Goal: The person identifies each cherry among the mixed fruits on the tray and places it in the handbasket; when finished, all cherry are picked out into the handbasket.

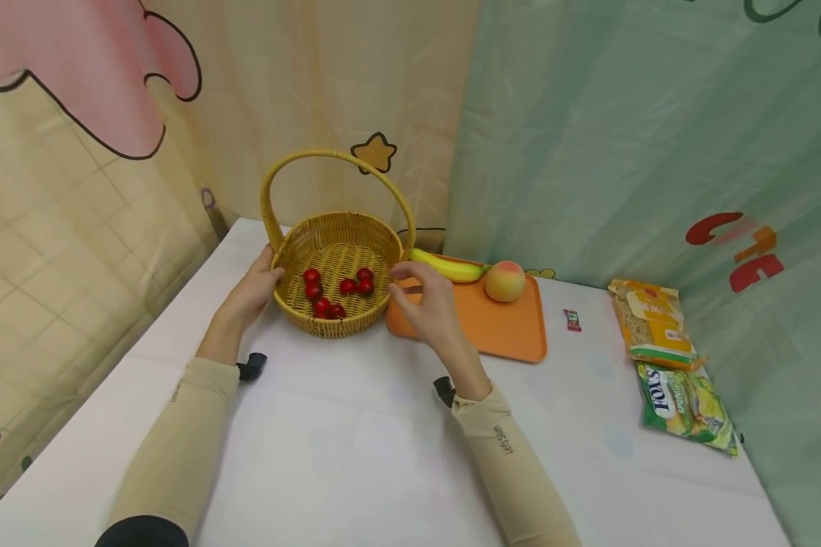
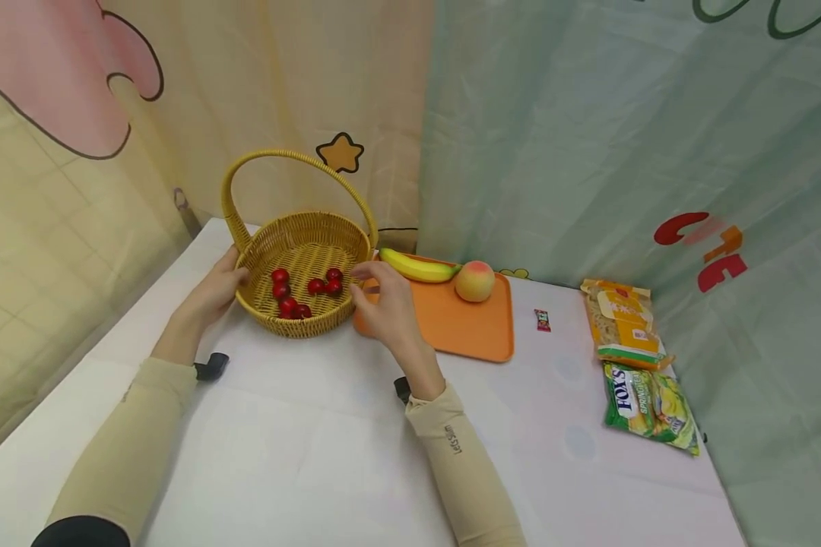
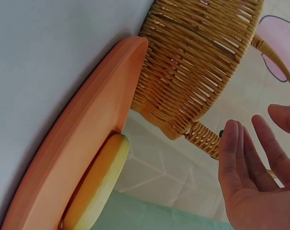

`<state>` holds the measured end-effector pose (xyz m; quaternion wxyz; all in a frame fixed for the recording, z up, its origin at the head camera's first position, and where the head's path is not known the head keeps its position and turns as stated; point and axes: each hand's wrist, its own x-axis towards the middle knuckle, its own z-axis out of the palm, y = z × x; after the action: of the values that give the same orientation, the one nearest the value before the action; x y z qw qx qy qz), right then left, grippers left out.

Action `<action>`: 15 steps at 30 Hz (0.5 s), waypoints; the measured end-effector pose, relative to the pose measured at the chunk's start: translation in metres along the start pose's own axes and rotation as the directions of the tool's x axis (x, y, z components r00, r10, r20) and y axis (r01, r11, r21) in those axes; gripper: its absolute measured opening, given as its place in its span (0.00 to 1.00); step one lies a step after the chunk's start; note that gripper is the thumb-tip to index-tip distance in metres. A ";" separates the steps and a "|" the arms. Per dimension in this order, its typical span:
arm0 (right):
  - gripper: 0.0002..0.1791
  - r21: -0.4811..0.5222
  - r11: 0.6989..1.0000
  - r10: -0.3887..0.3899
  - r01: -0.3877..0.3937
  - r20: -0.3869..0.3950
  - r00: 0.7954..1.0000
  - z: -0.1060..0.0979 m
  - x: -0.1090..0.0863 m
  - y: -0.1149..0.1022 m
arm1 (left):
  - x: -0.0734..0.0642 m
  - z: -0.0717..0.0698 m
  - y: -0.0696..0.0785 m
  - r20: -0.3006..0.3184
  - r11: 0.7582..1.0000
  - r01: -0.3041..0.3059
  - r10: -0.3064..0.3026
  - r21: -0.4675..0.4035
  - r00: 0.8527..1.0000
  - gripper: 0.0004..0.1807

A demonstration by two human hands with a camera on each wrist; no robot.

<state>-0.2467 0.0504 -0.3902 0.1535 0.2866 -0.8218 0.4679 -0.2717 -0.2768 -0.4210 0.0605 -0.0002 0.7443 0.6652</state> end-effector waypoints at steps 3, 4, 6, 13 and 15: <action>0.12 -0.007 1.000 0.004 -0.004 0.013 1.000 0.001 0.000 0.001 | 0.002 -0.002 -0.003 0.004 1.000 -0.006 0.006 0.018 1.000 0.41; 0.12 -0.008 1.000 0.001 -0.001 0.014 1.000 0.002 0.000 0.001 | 0.002 -0.003 -0.001 0.006 1.000 -0.002 0.002 0.021 1.000 0.41; 0.12 -0.003 1.000 -0.013 0.013 0.010 1.000 0.002 0.001 0.001 | -0.001 -0.002 0.006 0.014 1.000 0.002 -0.002 0.020 1.000 0.42; 0.19 -0.057 0.997 -0.050 0.052 0.030 0.998 -0.020 -0.005 0.006 | -0.015 -0.010 0.012 0.024 0.965 -0.019 0.013 0.263 1.000 0.37; 0.22 -0.115 0.993 -0.035 0.040 0.042 0.998 -0.036 -0.011 0.012 | -0.020 -0.016 0.009 0.021 0.918 -0.030 0.024 0.394 1.000 0.38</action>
<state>-0.2458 0.0901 -0.3858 0.1622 0.3019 -0.8449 0.4106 -0.2537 -0.2937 -0.4089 0.0557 0.0274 0.8624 0.5023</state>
